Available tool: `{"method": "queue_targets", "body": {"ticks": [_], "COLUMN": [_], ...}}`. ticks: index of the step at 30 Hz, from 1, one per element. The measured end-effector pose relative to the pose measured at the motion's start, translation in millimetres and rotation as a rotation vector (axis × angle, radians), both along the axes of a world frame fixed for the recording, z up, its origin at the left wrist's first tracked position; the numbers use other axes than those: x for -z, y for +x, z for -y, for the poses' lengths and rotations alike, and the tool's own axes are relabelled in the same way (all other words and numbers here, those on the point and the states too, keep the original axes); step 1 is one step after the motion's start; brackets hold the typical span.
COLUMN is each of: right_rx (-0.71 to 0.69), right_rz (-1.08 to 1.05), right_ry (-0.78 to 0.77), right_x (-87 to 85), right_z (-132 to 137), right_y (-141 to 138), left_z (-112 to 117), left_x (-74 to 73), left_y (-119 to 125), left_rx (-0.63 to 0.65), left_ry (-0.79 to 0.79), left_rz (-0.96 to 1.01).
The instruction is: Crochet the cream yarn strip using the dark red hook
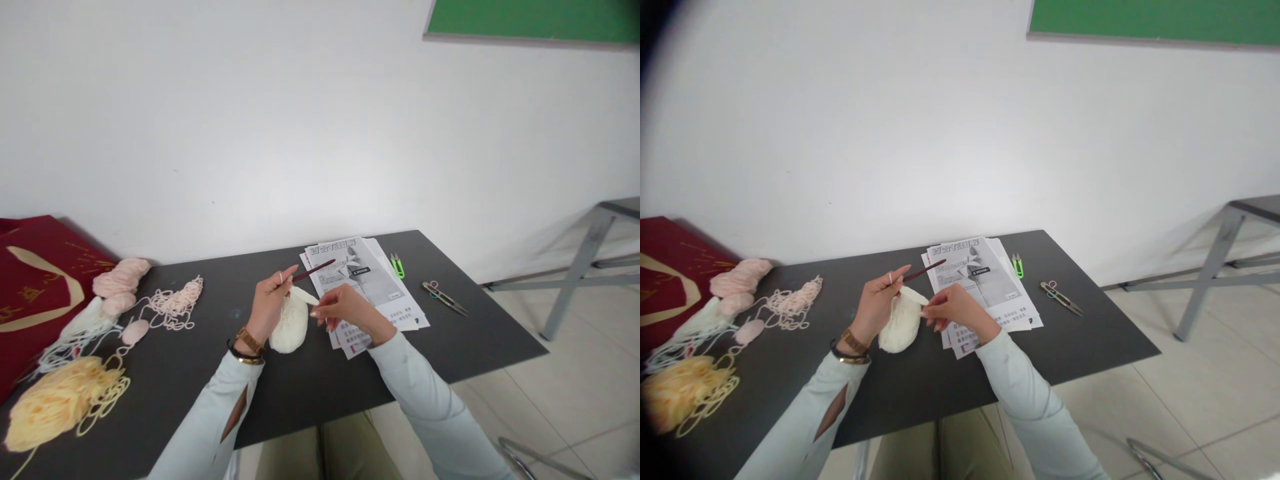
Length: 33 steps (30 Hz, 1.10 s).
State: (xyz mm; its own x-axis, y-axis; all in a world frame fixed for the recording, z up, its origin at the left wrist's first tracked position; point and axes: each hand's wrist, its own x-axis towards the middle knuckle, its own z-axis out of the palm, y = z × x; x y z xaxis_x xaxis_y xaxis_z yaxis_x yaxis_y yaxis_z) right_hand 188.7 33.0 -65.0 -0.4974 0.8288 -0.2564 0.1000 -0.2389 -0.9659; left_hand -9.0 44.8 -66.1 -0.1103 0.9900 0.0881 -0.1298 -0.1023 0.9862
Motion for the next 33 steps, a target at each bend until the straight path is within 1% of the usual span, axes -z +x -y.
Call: {"method": "queue_targets", "body": {"ticks": [3, 7, 9, 15, 20, 26, 33], "right_rx": [0.024, 0.158, 0.189, 0.105, 0.073, 0.052, -0.03], "right_rz": [-0.014, -0.096, -0.139, -0.149, -0.125, -0.119, -0.1], "right_ry": [0.017, 0.084, 0.104, 0.076, 0.034, 0.028, 0.009], "right_x": [-0.1, -0.9, -0.6, 6.5, 14.0, 6.8, -1.1], "right_z": [-2, -3, -3, 2, 3, 5, 7], "right_y": [3, 1, -3, -16, -24, -23, -18], "left_z": [0, 1, 3, 11, 12, 9, 8], "left_x": [0.4, 1.3, 1.3, -3.2, -5.2, 1.9, -1.4], "left_y": [-2, 0, 2, 11, 16, 13, 7], "left_rx": [0.005, 0.056, 0.077, 0.133, 0.2, 0.152, 0.099], "left_ry": [0.022, 0.047, 0.062, 0.113, 0.097, 0.051, 0.029], "left_rz": [-0.021, -0.083, -0.122, -0.243, -0.291, -0.244, -0.154]}}
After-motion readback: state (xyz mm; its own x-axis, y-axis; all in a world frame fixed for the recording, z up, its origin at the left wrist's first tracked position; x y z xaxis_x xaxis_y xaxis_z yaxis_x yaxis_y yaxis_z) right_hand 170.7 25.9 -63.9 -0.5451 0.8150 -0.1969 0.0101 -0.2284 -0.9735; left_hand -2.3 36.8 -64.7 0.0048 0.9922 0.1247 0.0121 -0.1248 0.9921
